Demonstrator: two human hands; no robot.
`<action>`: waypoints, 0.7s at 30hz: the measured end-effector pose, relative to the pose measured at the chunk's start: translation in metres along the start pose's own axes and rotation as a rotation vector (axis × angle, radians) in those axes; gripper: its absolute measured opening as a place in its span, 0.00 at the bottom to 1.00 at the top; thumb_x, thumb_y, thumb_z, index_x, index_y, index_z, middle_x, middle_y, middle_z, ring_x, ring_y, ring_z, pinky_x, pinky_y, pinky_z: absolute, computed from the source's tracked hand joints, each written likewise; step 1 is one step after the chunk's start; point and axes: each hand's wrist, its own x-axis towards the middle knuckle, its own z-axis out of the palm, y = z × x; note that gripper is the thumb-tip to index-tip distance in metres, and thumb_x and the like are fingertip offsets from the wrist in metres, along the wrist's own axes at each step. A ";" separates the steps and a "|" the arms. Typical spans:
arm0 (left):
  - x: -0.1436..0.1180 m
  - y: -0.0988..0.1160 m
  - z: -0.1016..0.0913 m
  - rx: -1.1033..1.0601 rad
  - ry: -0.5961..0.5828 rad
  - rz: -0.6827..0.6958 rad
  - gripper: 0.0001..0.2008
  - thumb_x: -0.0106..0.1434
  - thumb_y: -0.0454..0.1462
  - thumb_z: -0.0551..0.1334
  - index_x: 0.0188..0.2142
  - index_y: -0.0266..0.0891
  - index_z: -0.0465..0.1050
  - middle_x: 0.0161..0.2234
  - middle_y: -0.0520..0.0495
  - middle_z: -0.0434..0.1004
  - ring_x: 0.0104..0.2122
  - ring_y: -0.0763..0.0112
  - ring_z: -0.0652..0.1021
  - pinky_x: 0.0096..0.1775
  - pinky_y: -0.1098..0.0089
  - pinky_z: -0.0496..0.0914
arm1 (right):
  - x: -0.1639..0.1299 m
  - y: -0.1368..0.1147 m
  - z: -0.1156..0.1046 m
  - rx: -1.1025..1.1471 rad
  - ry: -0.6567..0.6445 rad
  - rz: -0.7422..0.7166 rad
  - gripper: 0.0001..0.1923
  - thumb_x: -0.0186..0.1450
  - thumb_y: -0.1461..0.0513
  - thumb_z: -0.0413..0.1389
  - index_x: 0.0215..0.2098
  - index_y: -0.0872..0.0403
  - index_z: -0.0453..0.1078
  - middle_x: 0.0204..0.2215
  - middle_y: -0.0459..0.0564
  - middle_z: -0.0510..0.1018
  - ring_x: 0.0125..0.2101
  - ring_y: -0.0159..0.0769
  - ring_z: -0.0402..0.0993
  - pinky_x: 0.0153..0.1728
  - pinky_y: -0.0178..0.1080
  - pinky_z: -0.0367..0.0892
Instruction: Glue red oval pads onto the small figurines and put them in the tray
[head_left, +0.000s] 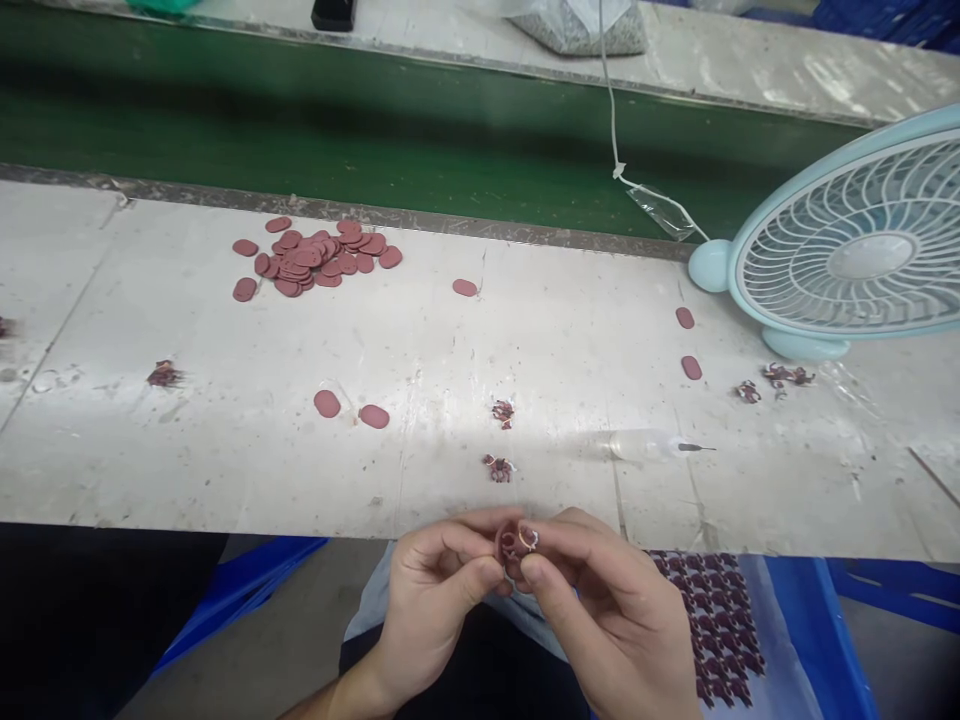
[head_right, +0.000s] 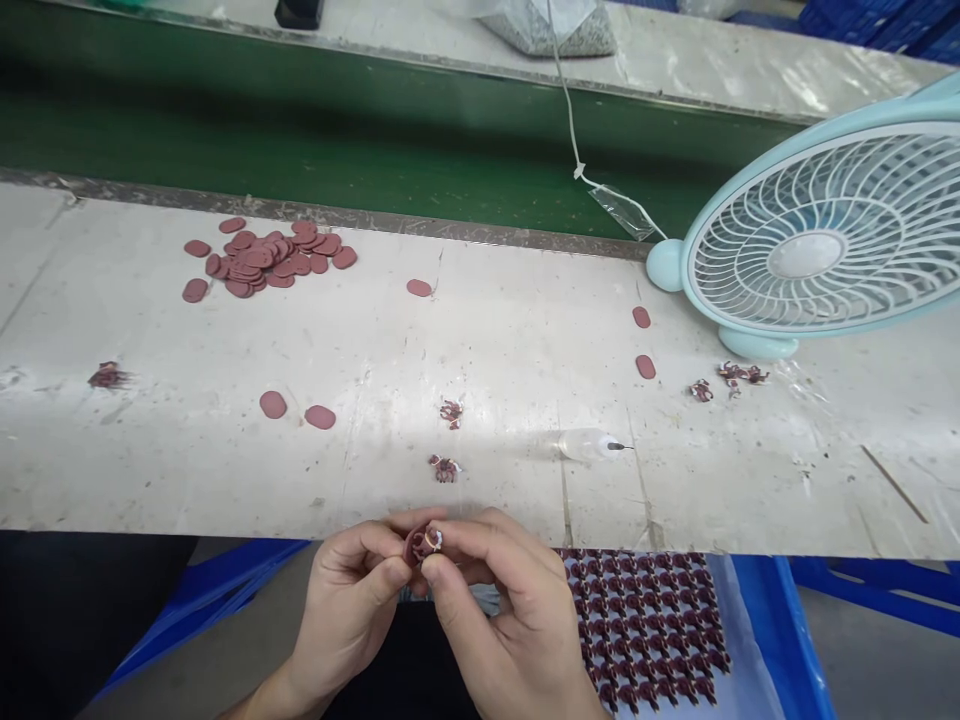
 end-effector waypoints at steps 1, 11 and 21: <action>0.000 -0.001 0.000 -0.003 0.002 -0.002 0.04 0.64 0.32 0.69 0.34 0.42 0.83 0.48 0.44 0.84 0.37 0.66 0.84 0.39 0.69 0.80 | 0.000 0.000 0.001 0.010 0.005 -0.003 0.16 0.70 0.67 0.60 0.51 0.41 0.77 0.38 0.45 0.80 0.36 0.30 0.79 0.36 0.31 0.78; 0.000 -0.004 0.010 -0.064 0.049 0.023 0.03 0.63 0.33 0.69 0.32 0.40 0.82 0.42 0.42 0.85 0.38 0.61 0.84 0.39 0.65 0.80 | -0.001 0.006 0.001 0.163 -0.014 0.075 0.14 0.72 0.65 0.58 0.51 0.42 0.77 0.41 0.48 0.80 0.42 0.35 0.80 0.40 0.35 0.80; -0.003 -0.006 0.012 -0.015 0.104 0.070 0.03 0.64 0.34 0.69 0.32 0.41 0.82 0.46 0.43 0.85 0.42 0.63 0.84 0.44 0.67 0.78 | -0.002 0.005 0.009 0.218 0.032 0.063 0.13 0.72 0.65 0.57 0.50 0.41 0.77 0.39 0.46 0.80 0.38 0.31 0.79 0.38 0.32 0.78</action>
